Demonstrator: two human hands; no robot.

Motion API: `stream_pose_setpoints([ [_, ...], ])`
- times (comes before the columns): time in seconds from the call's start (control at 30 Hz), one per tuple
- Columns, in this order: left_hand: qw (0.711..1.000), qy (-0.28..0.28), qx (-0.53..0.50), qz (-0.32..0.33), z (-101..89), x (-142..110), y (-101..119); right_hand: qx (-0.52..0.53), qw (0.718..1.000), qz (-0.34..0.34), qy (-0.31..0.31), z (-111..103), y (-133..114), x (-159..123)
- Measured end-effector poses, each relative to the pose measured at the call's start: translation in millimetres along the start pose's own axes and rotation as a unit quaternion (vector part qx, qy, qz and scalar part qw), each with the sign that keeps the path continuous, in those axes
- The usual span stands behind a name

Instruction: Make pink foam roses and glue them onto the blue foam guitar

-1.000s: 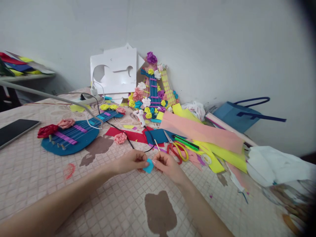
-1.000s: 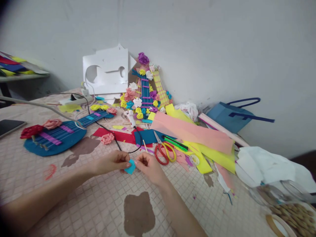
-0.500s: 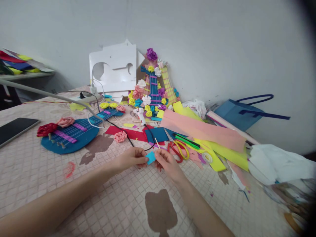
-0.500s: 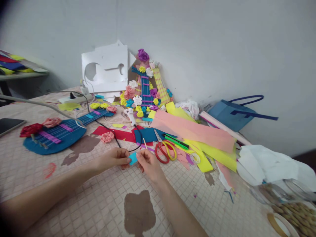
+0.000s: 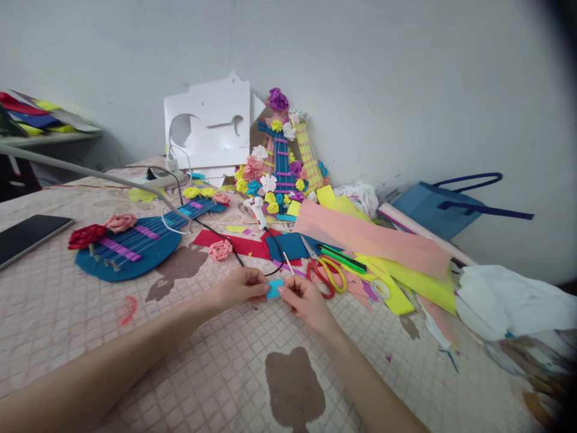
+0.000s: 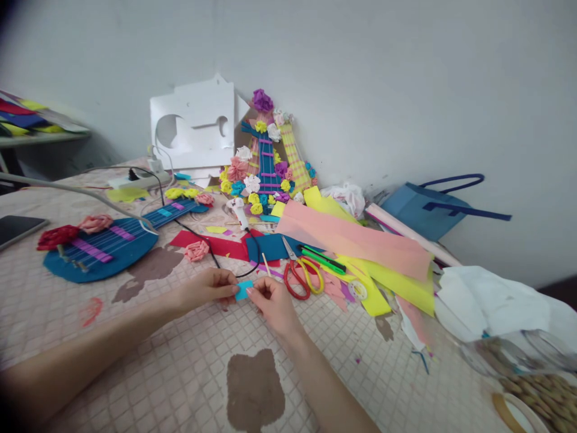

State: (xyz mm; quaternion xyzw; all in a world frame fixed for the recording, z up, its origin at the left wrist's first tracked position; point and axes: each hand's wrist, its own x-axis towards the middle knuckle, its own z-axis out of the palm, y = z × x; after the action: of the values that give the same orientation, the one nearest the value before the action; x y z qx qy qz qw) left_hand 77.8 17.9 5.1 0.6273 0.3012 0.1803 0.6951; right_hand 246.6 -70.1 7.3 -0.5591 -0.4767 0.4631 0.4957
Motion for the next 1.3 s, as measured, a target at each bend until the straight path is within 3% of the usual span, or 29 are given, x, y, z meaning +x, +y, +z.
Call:
stream_pose_setpoints([
  [0.27, 1.000, 0.019, -0.004, 0.012, 0.3, 0, 1, -0.060, 0.998, -0.021, 0.022, -4, 5, 3],
  [0.5, 0.996, 0.076, -0.035, 0.031, -2.7, -3, 11, -0.118, 0.983, -0.076, 0.118, -15, 1, 5],
  [0.57, 0.995, 0.068, -0.056, 0.041, 0.1, -6, 13, -0.067, 0.992, -0.061, 0.087, -8, -3, 2],
  [0.67, 0.994, 0.064, -0.063, 0.067, 4.4, -8, 14, 0.091, 0.996, 0.005, -0.009, 7, -5, -5],
  [0.77, 0.994, 0.056, -0.055, 0.080, 6.6, -8, 11, 0.151, 0.988, 0.026, -0.010, 18, -6, -9],
  [0.83, 0.994, 0.052, -0.044, 0.080, 7.2, -6, 9, 0.107, 0.994, 0.002, 0.021, 19, -5, -10],
  [0.93, 0.991, 0.072, 0.001, 0.114, 8.7, -6, 9, -0.048, 0.990, -0.098, 0.086, 16, -6, -10],
  [1.07, 0.969, 0.092, 0.117, 0.195, 13.1, -13, 13, -0.307, 0.909, -0.250, 0.132, 10, -5, -11],
  [1.17, 0.955, 0.079, 0.187, 0.216, 16.4, -18, 15, -0.414, 0.855, -0.293, 0.110, 10, -3, -13],
  [1.23, 0.951, 0.076, 0.212, 0.214, 17.3, -19, 14, -0.440, 0.840, -0.300, 0.106, 10, -2, -14],
  [1.3, 0.950, 0.077, 0.219, 0.210, 16.6, -18, 12, -0.428, 0.845, -0.304, 0.100, 10, -2, -14],
])
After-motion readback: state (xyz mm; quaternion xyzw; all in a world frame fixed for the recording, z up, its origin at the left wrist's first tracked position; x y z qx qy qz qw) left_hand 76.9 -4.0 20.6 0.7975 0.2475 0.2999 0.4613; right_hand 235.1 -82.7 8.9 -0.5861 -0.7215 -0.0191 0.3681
